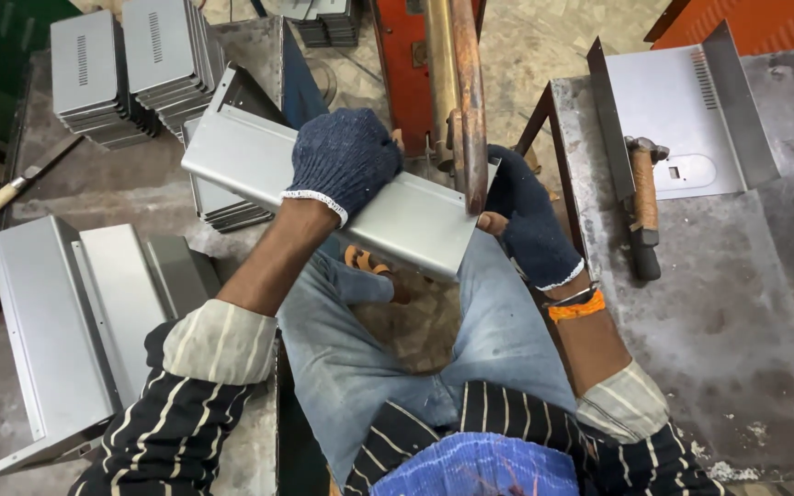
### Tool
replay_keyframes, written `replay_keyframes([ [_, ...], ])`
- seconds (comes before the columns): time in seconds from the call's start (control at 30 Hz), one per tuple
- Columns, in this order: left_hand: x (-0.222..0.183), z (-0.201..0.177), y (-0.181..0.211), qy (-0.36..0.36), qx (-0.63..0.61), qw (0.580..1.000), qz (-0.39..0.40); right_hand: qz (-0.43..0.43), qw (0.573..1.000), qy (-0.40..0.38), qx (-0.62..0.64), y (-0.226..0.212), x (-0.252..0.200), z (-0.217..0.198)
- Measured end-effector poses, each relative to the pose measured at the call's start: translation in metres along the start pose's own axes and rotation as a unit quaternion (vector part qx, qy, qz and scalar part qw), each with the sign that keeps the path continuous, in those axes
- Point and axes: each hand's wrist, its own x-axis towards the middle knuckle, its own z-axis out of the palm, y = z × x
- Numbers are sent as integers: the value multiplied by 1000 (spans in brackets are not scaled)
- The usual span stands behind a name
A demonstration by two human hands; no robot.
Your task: The person spot welds metal parts to assemble enclosures or boxes.
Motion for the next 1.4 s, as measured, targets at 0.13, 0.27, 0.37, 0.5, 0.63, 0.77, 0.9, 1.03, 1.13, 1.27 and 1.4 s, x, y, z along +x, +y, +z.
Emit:
replay_keyframes([
  [0.13, 3, 6, -4, 34, 28, 999, 27, -2, 1000, 1, 5, 3, 1, -2],
  [0.27, 3, 6, -3, 15, 5, 1000, 10, 7, 999, 15, -39, 6, 1, -7],
  [0.37, 2, 8, -5, 36, 12, 999, 19, -14, 996, 12, -87, 6, 1, -8],
  [0.5, 1, 5, -2, 19, 2, 1000, -2, -22, 996, 1, -92, 5, 3, -8],
  [0.63, 3, 13, -4, 42, 5, 999, 7, 23, 993, 14, -111, -3, 3, -11],
  [0.77, 0, 15, -4, 79, 17, 996, 21, 66, 987, 31, -141, -12, 5, -6],
  [0.9, -4, 11, 2, 39, -2, 999, 2, 89, 994, 40, -57, -1, 1, -9],
  [1.03, -2, 11, 0, 36, 1, 999, -1, 130, 988, 50, -72, -8, 5, -8],
  [1.13, 5, 10, -2, 43, -15, 999, 7, 106, 992, 28, -66, -18, 8, -4],
  [1.27, 19, 9, 0, 65, 6, 998, 23, 62, 994, 34, 85, 0, 11, -12],
  [1.4, 34, 8, 3, 20, 5, 1000, 10, 58, 990, 56, 113, -14, 22, -6],
])
